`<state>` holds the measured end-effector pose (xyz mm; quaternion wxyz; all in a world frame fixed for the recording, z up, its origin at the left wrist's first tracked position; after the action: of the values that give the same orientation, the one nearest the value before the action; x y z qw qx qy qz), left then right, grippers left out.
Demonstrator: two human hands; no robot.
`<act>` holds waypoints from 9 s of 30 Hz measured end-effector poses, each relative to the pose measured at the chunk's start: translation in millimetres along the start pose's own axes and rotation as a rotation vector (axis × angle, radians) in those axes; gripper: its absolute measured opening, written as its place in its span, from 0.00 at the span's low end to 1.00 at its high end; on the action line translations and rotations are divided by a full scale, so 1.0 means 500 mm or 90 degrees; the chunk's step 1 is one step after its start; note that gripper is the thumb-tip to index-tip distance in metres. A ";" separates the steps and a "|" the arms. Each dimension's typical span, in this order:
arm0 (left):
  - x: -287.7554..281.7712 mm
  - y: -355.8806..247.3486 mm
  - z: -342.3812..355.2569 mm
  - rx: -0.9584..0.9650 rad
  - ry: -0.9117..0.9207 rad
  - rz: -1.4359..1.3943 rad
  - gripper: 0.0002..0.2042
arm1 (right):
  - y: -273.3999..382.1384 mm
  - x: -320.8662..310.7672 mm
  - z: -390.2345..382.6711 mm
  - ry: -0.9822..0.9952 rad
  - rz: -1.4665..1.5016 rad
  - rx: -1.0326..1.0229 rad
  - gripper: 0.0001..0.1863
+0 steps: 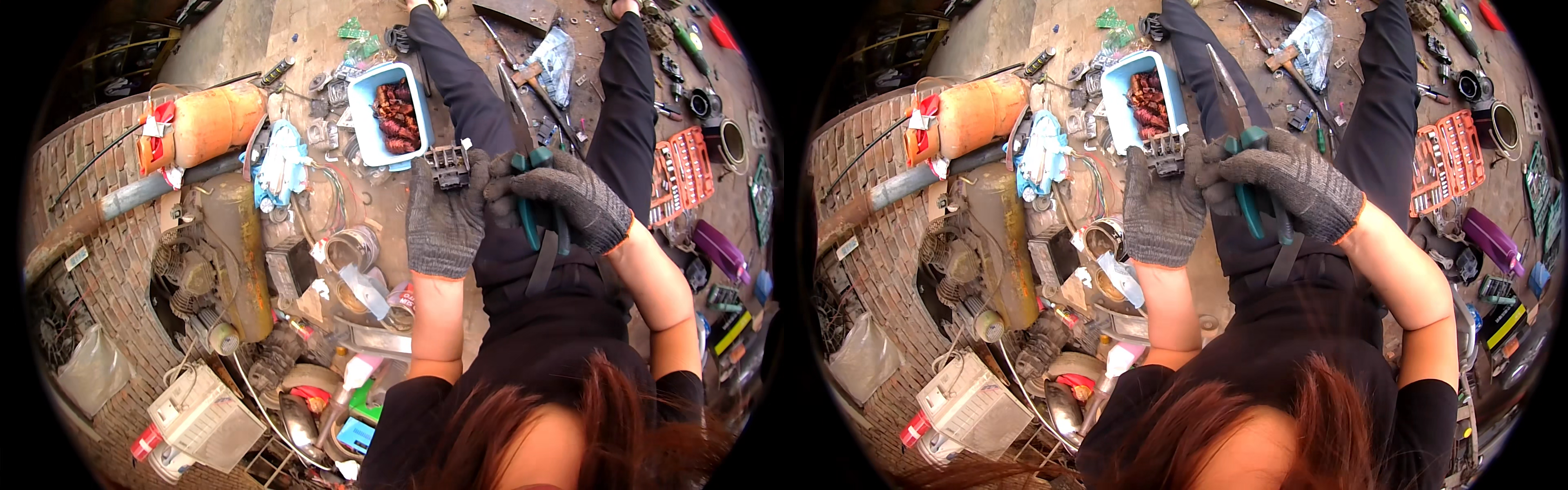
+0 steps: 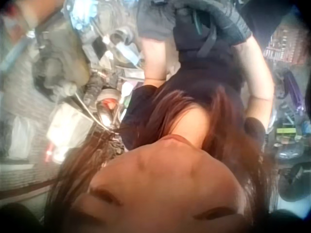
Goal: The person sits on the floor and uses pliers and a screwdriver to remove and adjust small metal parts from a black plastic electrical component. They repeatedly pry out pieces, place them in a blue container, and reinsert them into the component.
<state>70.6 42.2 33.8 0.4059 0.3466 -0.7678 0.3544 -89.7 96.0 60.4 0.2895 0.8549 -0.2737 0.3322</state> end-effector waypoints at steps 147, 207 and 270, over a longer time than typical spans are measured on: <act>-0.058 0.087 0.318 -0.026 -0.076 0.274 0.26 | 0.251 -0.593 0.476 -0.419 -0.184 0.122 0.07; 0.014 0.056 0.141 0.492 0.377 0.892 0.33 | -0.002 -0.154 0.000 -0.140 -0.733 -0.016 0.24; -0.049 0.101 0.541 0.025 0.107 0.557 0.39 | 0.158 -0.235 0.118 -0.111 -0.410 -0.036 0.17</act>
<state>-62.5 -149.4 -114.1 0.2721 -0.0334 -0.7997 0.5342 -191.5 34.6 -36.2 0.3787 0.9144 -0.0226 0.1413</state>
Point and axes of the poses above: each hand's wrist, its own z-axis towards the middle knuckle, its own x-axis out of the palm, y = z × x, the point moved 3 cm from there along z, towards the middle knuckle, and after that the axes turned 12 degrees about x, right-handed, at the moved point
